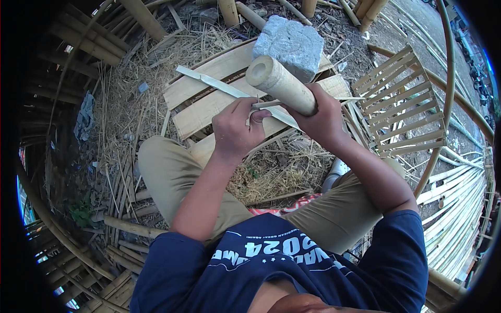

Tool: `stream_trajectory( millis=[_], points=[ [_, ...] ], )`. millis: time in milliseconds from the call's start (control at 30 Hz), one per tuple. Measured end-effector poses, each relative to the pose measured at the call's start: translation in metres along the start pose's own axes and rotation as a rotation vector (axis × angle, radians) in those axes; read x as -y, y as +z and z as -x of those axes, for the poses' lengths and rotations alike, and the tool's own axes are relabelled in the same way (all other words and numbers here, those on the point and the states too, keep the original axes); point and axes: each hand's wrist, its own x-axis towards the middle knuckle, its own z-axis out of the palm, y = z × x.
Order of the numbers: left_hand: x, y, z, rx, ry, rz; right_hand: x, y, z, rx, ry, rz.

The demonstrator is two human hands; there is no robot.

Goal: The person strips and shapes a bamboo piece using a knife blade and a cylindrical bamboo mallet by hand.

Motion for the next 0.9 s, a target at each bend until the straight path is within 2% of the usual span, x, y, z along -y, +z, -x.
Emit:
stream_trajectory(
  millis=[267,367,467,900],
  points=[
    [-0.005,0.011,-0.003,-0.114,-0.062,0.078,0.001,0.004,0.0,-0.056,-0.004,0.01],
    [-0.001,0.014,-0.003,-0.157,-0.02,0.058,0.001,0.005,0.001,-0.063,0.003,0.027],
    [0.002,0.013,-0.005,-0.159,0.021,0.053,0.003,0.003,-0.003,-0.053,0.006,-0.001],
    [0.002,0.017,-0.005,-0.228,-0.042,0.082,0.001,0.014,-0.001,-0.103,-0.012,0.044]
  ],
)
